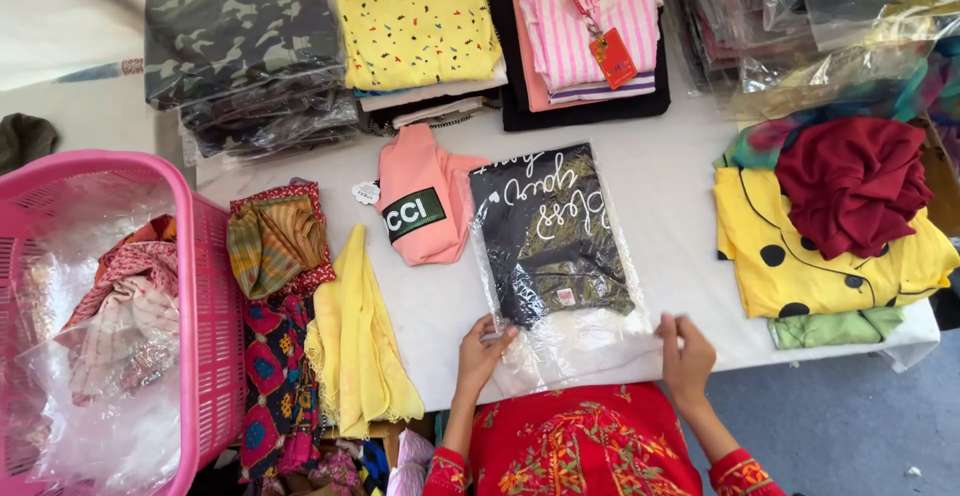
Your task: The person folds various garments, including a yellow t-shirt, a black t-shirt, and a pink t-shirt, on a white table. They place each folded item into a clear plastic bag, seal it, and stack it with other packaged clothes.
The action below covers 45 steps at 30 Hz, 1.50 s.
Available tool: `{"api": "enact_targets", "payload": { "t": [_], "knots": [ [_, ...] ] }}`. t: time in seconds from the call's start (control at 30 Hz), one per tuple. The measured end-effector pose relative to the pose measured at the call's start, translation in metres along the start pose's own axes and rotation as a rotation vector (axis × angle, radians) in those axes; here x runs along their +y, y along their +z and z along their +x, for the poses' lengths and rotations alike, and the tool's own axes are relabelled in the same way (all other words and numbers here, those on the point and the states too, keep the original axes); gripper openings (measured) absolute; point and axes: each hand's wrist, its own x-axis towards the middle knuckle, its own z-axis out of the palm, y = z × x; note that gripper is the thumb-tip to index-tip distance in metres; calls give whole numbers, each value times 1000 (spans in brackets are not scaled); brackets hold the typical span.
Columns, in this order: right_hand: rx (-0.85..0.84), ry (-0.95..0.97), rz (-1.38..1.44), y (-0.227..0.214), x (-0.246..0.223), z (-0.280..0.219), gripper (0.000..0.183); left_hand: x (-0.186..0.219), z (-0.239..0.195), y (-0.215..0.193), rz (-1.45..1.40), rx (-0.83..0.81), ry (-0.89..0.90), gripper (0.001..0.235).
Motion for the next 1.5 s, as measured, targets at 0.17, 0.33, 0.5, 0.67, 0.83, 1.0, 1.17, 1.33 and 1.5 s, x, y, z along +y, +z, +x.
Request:
{"api": "enact_targets", "payload": {
  "t": [0.17, 0.33, 0.5, 0.67, 0.83, 1.0, 1.17, 1.33, 1.5],
  "knots": [
    [-83, 255, 157, 2, 32, 53, 37, -21, -1, -12, -70, -79, -86, 44],
    [-703, 567, 457, 26, 107, 69, 29, -47, 9, -15, -166, -85, -83, 38],
    [-718, 455, 503, 13, 70, 72, 19, -30, 10, -30, -97, -107, -26, 37],
    [-659, 419, 509, -9, 42, 81, 20, 2, 11, -36, -121, -101, 37, 33],
    [-867, 349, 668, -39, 31, 104, 28, 11, 12, -55, -7, -373, -48, 33],
    [-884, 259, 613, -47, 34, 116, 27, 25, 16, -56, 88, -356, 16, 26],
    [-790, 253, 443, -55, 14, 121, 21, 82, -3, -42, 256, -169, 174, 16],
    [-527, 229, 663, -45, 6, 128, 9, 134, -15, -26, 293, 130, 362, 6],
    [-265, -42, 726, -17, 32, 118, 8, 132, -12, -15, 261, 220, 556, 7]
  ]
}}
